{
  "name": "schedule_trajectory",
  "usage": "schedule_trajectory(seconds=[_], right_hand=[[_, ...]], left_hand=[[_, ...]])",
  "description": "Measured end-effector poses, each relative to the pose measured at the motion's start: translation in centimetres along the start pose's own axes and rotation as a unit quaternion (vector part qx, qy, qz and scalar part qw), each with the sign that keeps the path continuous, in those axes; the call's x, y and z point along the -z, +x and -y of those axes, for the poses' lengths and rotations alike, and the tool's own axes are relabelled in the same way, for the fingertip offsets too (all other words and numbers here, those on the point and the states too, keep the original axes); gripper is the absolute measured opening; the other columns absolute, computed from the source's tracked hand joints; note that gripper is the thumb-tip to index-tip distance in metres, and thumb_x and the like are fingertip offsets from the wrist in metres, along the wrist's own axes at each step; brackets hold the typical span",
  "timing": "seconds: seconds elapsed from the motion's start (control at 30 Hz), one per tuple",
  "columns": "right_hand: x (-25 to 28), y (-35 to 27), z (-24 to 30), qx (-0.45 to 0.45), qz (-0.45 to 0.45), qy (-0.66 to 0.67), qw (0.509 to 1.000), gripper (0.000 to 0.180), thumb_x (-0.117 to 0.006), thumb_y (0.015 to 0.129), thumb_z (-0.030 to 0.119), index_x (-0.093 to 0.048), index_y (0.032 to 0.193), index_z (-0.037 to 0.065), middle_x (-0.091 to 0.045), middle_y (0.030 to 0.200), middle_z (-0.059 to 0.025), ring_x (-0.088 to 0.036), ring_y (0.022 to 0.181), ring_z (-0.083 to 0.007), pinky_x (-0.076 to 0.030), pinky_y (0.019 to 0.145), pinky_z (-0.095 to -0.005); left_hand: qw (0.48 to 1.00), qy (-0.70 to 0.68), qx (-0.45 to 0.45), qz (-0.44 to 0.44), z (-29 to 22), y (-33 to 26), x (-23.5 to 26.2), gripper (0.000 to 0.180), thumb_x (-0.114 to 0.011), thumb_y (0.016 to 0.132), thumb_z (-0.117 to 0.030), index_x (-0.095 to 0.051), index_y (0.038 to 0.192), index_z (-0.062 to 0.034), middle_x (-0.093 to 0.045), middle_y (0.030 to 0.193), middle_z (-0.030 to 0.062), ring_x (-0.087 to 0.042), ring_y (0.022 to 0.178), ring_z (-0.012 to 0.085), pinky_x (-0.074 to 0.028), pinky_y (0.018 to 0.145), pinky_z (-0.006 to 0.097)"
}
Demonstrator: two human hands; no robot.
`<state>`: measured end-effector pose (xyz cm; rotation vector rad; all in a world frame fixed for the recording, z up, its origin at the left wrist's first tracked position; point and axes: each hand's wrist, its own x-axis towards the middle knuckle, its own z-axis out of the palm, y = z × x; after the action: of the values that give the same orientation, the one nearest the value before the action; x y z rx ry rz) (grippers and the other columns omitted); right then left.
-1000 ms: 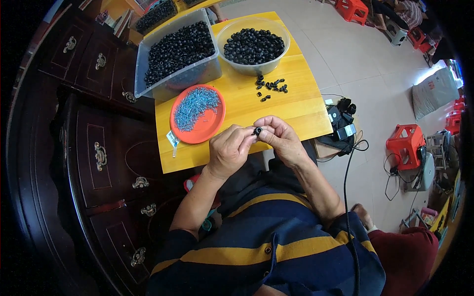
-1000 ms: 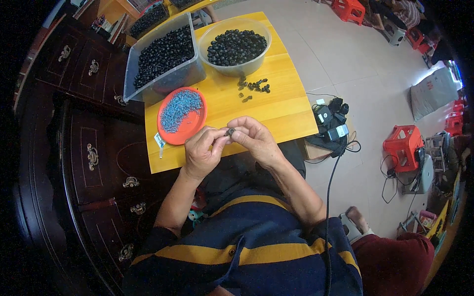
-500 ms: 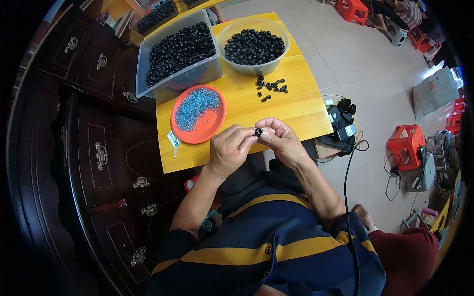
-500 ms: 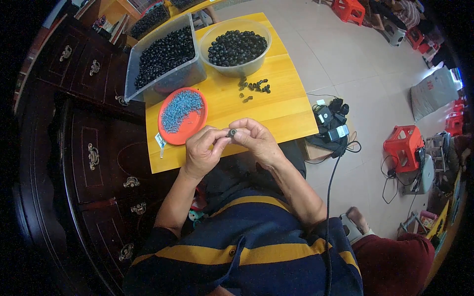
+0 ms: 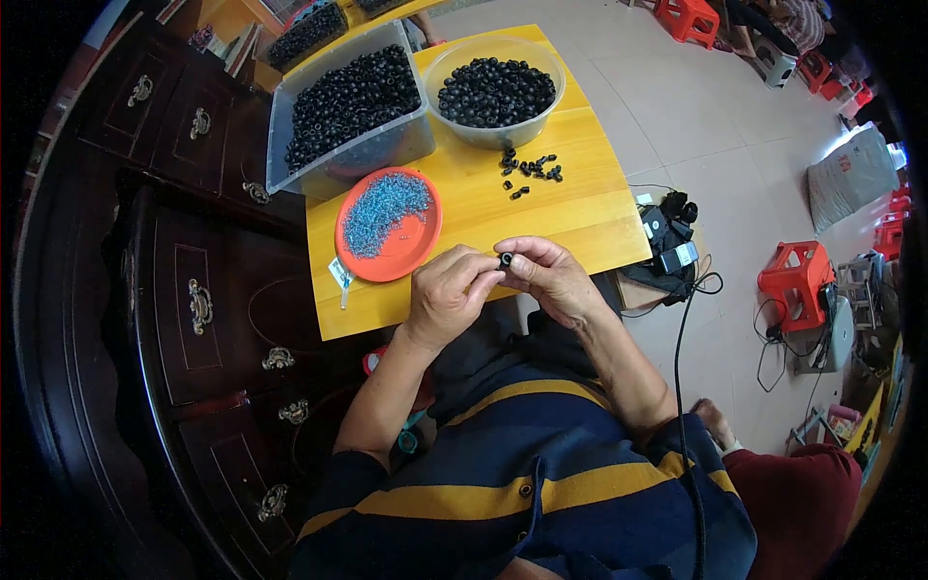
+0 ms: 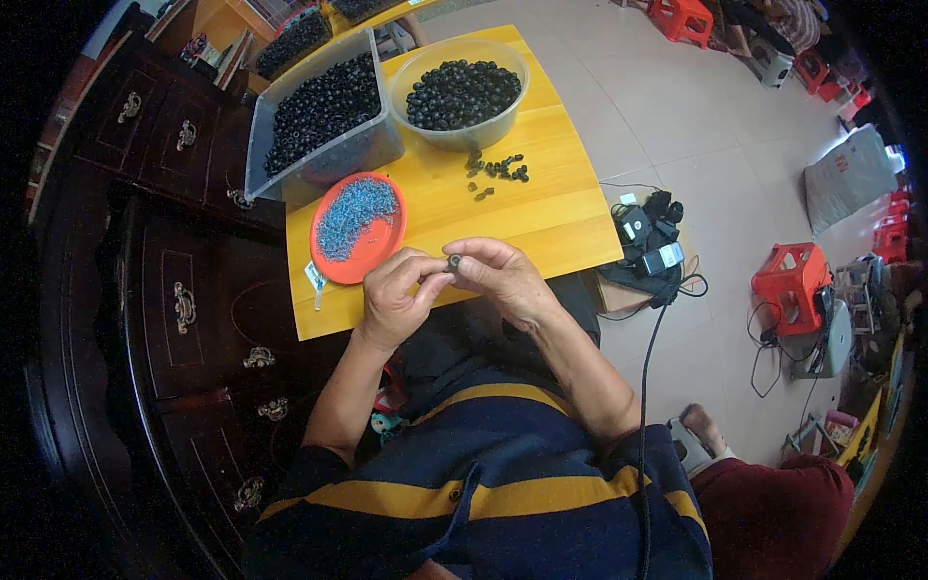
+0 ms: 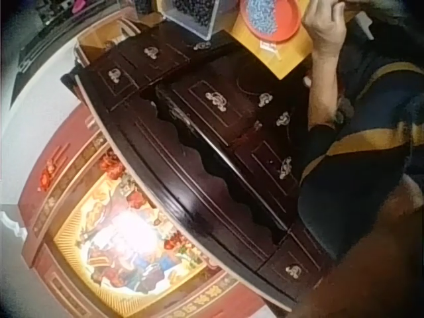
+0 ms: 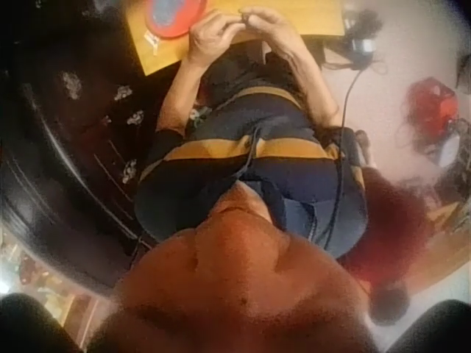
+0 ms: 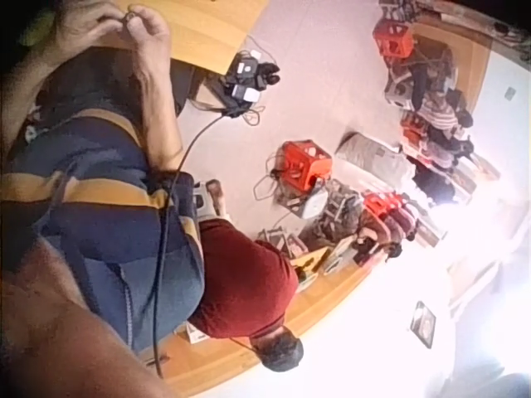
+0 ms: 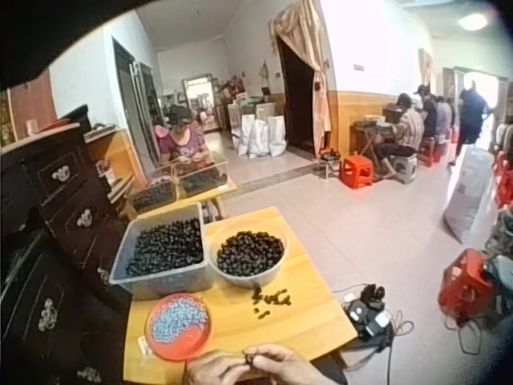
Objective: The person assembles small black components by hand, arranges them on the table, and sorts through beads in a tray and plastic containers.
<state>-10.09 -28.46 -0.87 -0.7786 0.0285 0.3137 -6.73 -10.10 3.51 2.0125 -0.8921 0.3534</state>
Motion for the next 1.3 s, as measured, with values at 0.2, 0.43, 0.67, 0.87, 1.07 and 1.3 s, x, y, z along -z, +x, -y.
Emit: schedule_trajectory(seconds=[0.2,0.43,0.67,0.87,1.07,1.3], right_hand=[[0.1,0.0,0.1,0.007,0.003,-0.01,1.0,0.025,-0.066,0.094,0.011,-0.065,0.118,0.003,-0.068,0.106,-0.008,-0.066,0.098,-0.0172,-0.054,0.092,-0.032],[-0.1,-0.2,1.1,-0.001,0.027,-0.013,1.0,0.015,-0.067,0.092,0.008,-0.063,0.106,0.004,-0.067,0.096,-0.0054,-0.065,0.085,-0.0127,-0.053,0.079,-0.0262],[-0.1,-0.2,1.0,0.012,0.018,-0.024,0.999,0.014,-0.068,0.091,0.008,-0.062,0.103,0.006,-0.066,0.094,-0.004,-0.065,0.082,-0.0126,-0.052,0.077,-0.0259],[-0.4,-0.1,0.5,0.014,-0.026,0.045,0.999,0.013,-0.068,0.092,0.009,-0.063,0.104,0.007,-0.067,0.096,-0.0029,-0.064,0.086,-0.0123,-0.052,0.081,-0.0268],[-0.3,0.0,0.2,0.013,-0.049,0.08,0.996,0.013,-0.068,0.092,0.011,-0.064,0.105,0.008,-0.066,0.096,-0.0021,-0.063,0.086,-0.0113,-0.052,0.083,-0.0279],[0.1,0.0,0.1,0.021,-0.046,0.07,0.996,0.013,-0.067,0.093,0.009,-0.064,0.106,0.007,-0.067,0.096,-0.0025,-0.063,0.085,-0.011,-0.053,0.083,-0.0274]], left_hand=[[0.987,-0.1,0.117,0.042,-0.6,0.3,0.4,0.019,-0.076,0.077,0.003,-0.066,0.092,-0.0026,-0.065,0.079,0.0074,-0.064,0.066,0.0161,-0.049,0.056,0.028],[0.978,-0.138,0.134,0.075,-0.5,0.7,1.2,0.021,-0.078,0.075,0.003,-0.071,0.095,-0.0014,-0.065,0.08,0.0045,-0.061,0.068,0.0102,-0.048,0.061,0.024],[0.985,-0.136,0.087,0.054,-0.2,0.8,0.8,0.021,-0.077,0.075,0.005,-0.072,0.095,-0.0002,-0.068,0.083,0.0084,-0.066,0.074,0.016,-0.051,0.063,0.026],[0.998,-0.062,0.03,0.007,-0.5,0.7,0.0,0.026,-0.075,0.076,0.006,-0.072,0.1,-0.0011,-0.069,0.088,0.0117,-0.069,0.078,0.0235,-0.054,0.066,0.031],[1.0,0.013,0.012,-0.016,-1.6,0.6,-1.0,0.027,-0.074,0.078,0.004,-0.072,0.103,-0.0018,-0.068,0.093,0.0123,-0.069,0.079,0.026,-0.055,0.066,0.033],[0.998,-0.062,0.022,0.001,-0.6,0.4,-0.8,0.029,-0.071,0.081,0.007,-0.069,0.109,0.0016,-0.067,0.095,0.0095,-0.066,0.08,0.0171,-0.053,0.069,0.028]])
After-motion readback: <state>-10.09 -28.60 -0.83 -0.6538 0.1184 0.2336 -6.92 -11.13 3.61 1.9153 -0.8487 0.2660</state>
